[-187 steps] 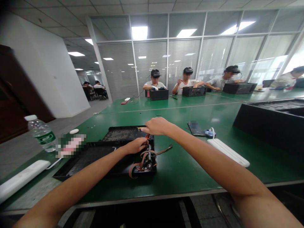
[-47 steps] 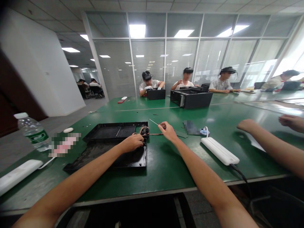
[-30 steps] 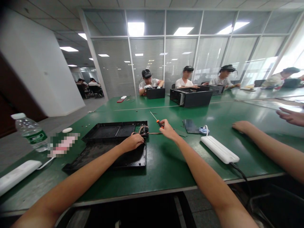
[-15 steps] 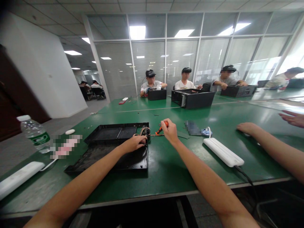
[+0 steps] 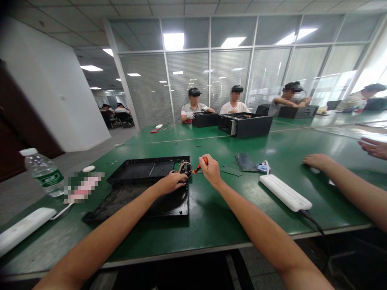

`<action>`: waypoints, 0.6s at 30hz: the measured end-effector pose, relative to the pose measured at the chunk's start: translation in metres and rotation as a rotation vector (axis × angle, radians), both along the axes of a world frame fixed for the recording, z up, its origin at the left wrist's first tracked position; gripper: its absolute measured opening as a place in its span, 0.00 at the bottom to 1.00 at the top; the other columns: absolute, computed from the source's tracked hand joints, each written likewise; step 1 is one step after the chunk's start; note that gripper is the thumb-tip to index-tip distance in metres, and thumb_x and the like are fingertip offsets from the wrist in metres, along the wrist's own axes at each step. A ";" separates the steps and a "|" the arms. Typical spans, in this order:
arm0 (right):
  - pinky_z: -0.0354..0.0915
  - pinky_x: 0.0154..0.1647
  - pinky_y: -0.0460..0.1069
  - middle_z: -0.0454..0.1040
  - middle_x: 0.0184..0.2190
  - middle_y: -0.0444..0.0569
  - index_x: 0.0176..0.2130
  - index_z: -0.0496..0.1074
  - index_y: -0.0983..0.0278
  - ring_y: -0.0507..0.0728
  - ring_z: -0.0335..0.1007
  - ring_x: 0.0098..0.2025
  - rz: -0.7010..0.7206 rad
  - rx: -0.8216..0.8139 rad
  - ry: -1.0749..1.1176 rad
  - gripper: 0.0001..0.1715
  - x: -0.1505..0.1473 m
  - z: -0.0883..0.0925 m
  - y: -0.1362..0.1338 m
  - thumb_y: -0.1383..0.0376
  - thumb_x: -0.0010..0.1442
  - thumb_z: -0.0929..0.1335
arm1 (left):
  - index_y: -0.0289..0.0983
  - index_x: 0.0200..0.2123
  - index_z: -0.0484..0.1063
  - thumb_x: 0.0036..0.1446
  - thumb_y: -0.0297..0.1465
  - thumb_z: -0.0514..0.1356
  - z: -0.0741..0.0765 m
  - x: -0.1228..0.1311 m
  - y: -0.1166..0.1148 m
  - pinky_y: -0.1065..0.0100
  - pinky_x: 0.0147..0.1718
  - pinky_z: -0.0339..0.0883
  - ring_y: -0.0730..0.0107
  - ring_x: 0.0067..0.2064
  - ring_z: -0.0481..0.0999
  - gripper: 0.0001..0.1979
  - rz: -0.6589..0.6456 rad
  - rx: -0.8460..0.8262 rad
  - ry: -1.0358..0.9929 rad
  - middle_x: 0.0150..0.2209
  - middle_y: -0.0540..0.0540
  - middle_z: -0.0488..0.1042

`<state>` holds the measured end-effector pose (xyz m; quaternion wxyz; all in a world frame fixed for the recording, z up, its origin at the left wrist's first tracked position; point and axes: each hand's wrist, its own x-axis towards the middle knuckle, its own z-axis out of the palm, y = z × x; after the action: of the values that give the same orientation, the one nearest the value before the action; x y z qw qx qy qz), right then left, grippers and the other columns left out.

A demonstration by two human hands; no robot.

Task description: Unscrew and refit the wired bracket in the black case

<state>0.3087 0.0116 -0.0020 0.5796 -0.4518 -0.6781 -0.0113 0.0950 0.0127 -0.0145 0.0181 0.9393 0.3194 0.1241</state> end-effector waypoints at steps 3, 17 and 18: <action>0.56 0.29 0.45 0.63 0.20 0.42 0.29 0.64 0.63 0.51 0.60 0.24 -0.007 -0.045 -0.022 0.17 -0.001 0.001 -0.001 0.55 0.58 0.57 | 0.39 0.44 0.63 0.56 0.28 0.56 -0.002 0.000 0.001 0.67 0.46 0.56 0.68 0.46 0.69 0.11 0.007 0.012 -0.011 0.40 0.48 0.73; 0.55 0.28 0.44 0.64 0.20 0.43 0.30 0.65 0.64 0.51 0.60 0.24 -0.027 -0.063 -0.072 0.19 -0.002 0.001 -0.001 0.54 0.60 0.56 | 0.39 0.40 0.69 0.56 0.28 0.55 0.000 0.001 0.004 0.69 0.44 0.58 0.68 0.41 0.70 0.07 -0.008 0.057 0.046 0.37 0.48 0.73; 0.54 0.28 0.44 0.65 0.20 0.43 0.30 0.65 0.64 0.51 0.60 0.24 -0.038 -0.058 -0.102 0.20 -0.003 0.003 -0.002 0.54 0.60 0.55 | 0.39 0.40 0.69 0.56 0.28 0.55 0.000 0.001 0.004 0.69 0.44 0.58 0.68 0.41 0.70 0.08 -0.009 0.055 0.042 0.37 0.48 0.73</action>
<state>0.3061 0.0099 0.0008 0.5307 -0.4803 -0.6978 -0.0256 0.0957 0.0162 -0.0147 -0.0138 0.9432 0.3121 0.1130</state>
